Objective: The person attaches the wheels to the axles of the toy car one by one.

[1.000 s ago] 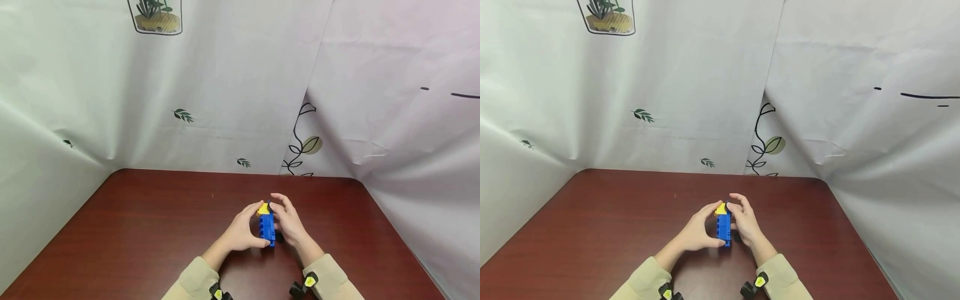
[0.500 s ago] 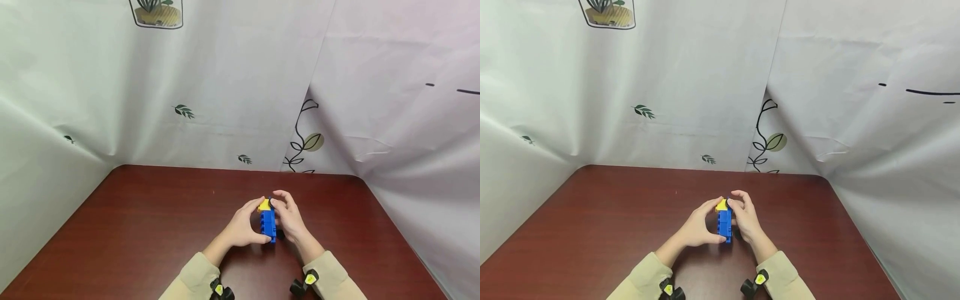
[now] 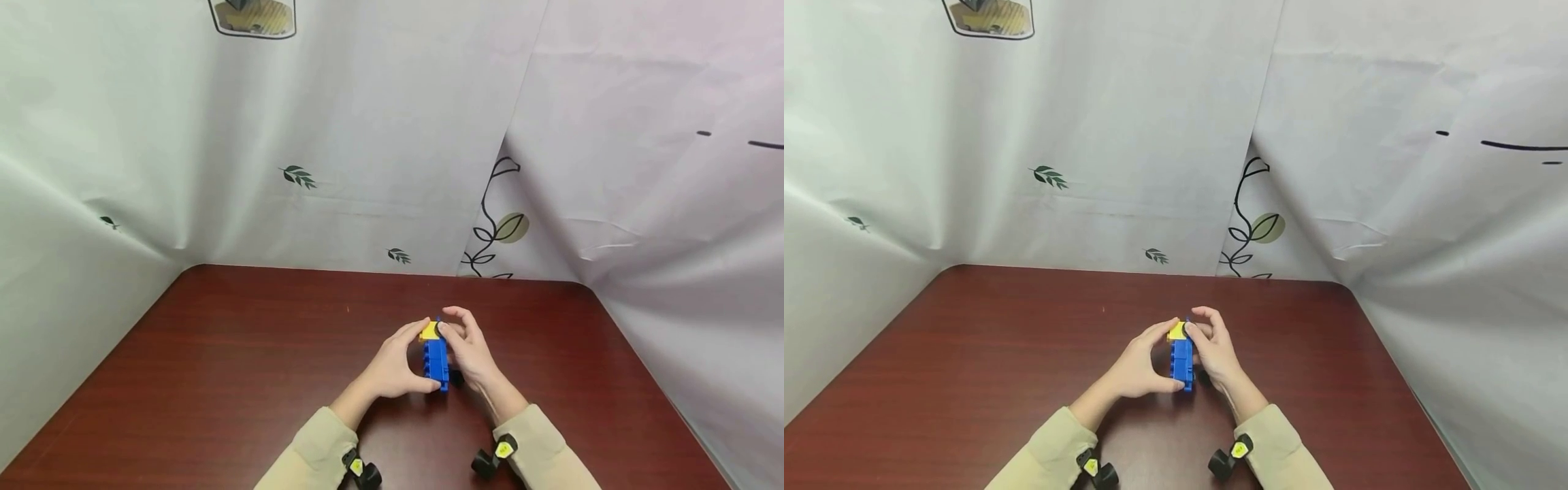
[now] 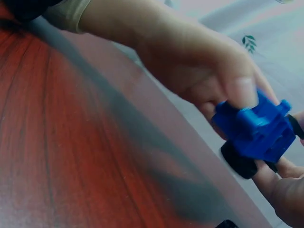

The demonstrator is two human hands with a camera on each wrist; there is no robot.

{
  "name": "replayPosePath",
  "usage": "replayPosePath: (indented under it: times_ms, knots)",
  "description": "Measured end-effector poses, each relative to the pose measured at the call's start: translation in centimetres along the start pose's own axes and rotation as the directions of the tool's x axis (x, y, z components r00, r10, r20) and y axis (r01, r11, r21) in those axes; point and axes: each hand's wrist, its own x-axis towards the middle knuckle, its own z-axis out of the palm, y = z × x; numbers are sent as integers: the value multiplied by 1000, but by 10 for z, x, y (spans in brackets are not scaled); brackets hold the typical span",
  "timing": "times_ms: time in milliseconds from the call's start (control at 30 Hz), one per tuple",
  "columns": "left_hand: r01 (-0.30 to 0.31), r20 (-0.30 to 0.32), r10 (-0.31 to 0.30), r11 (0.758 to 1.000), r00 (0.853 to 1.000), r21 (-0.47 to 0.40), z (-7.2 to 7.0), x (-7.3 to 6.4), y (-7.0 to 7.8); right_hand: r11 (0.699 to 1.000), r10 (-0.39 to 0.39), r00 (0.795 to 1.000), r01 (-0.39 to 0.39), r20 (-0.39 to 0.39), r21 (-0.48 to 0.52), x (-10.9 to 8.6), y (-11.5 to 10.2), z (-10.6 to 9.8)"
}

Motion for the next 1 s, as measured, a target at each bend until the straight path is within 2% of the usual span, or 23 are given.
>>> replayPosePath:
  times_ms: [167,333,500,600,667,767,933,1000]
  knots:
    - [7,-9,-8,1000,1000,-16,-1,0,-3,997,49,998,-45,51,-69,3,1,-4]
    - [36,-17,-37,997,999,-62,-2,1,-7,989,12,999,-4,53,-150,5,0,-9]
    - [72,-22,-75,992,997,-108,-1,2,-14,955,-41,999,47,26,-294,6,0,-17]
    - [89,-29,-93,989,995,-114,1,1,-18,936,-51,997,65,50,-345,7,1,-24]
    - [89,-37,-94,988,995,-123,1,1,-20,922,-45,996,71,76,-380,2,-6,-24]
    - [87,-44,-94,987,995,-132,1,1,-21,885,-42,993,88,110,-458,1,-7,-30]
    - [91,-40,-99,983,994,-160,1,0,-22,794,-64,979,168,195,-584,5,6,-45]
    - [94,-38,-102,980,994,-175,2,0,-23,792,-50,969,185,241,-582,4,9,-51]
